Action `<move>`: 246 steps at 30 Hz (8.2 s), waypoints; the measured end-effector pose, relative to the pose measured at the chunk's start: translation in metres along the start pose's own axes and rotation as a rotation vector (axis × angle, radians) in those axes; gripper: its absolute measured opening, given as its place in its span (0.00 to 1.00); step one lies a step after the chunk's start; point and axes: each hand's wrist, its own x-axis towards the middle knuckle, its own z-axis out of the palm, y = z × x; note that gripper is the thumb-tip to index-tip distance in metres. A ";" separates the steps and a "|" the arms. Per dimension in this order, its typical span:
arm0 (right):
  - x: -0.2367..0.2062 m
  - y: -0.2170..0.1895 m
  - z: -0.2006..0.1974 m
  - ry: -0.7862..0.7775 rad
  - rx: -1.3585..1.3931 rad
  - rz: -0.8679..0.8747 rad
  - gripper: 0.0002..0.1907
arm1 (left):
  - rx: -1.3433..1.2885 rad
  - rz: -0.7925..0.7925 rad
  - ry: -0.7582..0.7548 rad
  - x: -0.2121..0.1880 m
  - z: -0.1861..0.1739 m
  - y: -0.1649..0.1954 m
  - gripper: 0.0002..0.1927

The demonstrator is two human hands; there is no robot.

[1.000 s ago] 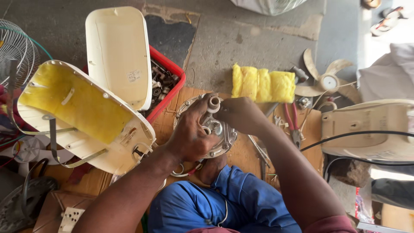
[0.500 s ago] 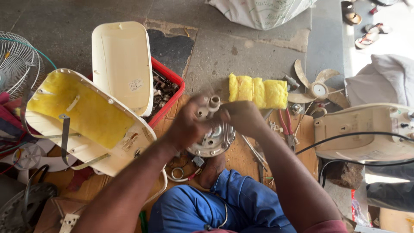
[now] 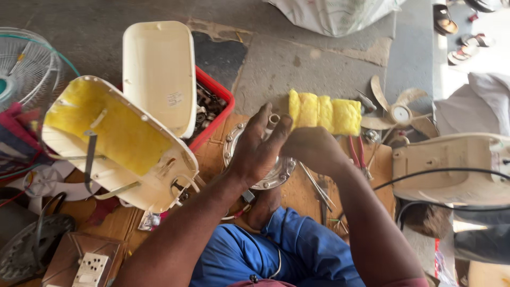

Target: The person uses a wrench to tighten bolts on a circular metal component, likely part of a water heater or similar appliance. They rotate the component to access different bolts and continue tightening them methodically.

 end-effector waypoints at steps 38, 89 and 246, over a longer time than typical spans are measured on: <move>-0.122 -0.150 0.134 0.454 1.636 1.154 0.13 | 0.307 0.015 0.045 0.000 0.007 -0.001 0.32; -0.043 -0.036 0.025 0.287 0.880 1.032 0.34 | 0.295 0.114 -0.090 -0.012 -0.024 0.011 0.33; 0.019 0.000 0.014 0.832 1.110 0.720 0.18 | 0.137 0.014 0.045 -0.004 -0.008 0.005 0.28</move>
